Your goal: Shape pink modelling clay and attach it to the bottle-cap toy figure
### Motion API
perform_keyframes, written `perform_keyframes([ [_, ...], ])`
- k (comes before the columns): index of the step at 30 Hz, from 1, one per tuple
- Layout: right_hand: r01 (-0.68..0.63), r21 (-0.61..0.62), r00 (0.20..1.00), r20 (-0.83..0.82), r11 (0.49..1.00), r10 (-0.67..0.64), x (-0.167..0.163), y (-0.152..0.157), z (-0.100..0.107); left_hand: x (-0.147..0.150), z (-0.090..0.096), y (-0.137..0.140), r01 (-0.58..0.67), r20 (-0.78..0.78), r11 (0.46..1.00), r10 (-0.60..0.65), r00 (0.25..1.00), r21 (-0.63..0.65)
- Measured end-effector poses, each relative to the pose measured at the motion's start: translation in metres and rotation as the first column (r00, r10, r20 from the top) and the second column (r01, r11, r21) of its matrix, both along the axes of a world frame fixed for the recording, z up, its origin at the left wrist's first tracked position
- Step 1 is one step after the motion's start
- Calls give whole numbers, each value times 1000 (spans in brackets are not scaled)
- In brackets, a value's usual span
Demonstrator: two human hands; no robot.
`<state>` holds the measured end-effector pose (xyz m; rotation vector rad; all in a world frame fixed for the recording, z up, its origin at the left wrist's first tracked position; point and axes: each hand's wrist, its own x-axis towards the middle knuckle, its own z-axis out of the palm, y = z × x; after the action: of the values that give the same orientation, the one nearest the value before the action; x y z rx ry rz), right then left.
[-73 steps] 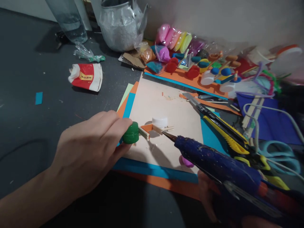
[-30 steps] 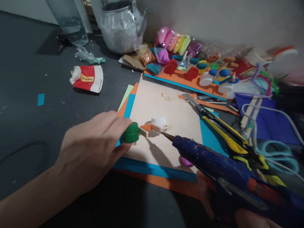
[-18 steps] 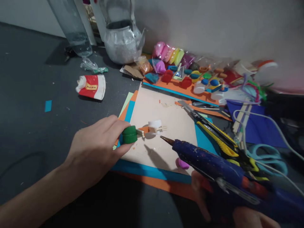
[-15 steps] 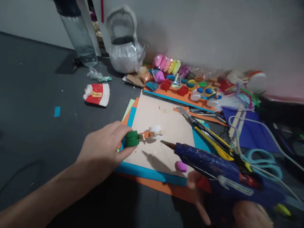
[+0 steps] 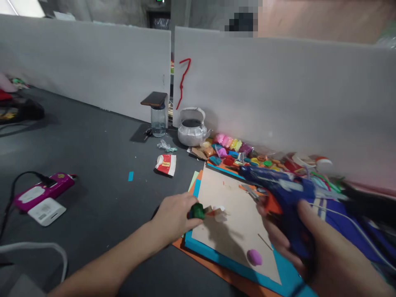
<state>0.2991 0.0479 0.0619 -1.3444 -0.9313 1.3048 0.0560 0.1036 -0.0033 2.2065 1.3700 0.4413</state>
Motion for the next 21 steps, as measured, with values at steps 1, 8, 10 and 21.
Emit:
perform_keyframes([
  [1,3,-32,999,-48,999,-5,-6,16,8,-8,6,3,-12,10,1000,12,1000,6],
  [8,-58,-133,963,-268,989,21,-51,97,-12,-82,48,23,-523,436,846,436,787,98],
  [10,-118,-199,964,-257,973,64,-71,109,-31,-90,50,25,-613,540,780,463,703,128],
  [21,-274,-167,961,-12,947,276,-105,121,-53,-57,29,20,-415,500,887,270,823,205],
])
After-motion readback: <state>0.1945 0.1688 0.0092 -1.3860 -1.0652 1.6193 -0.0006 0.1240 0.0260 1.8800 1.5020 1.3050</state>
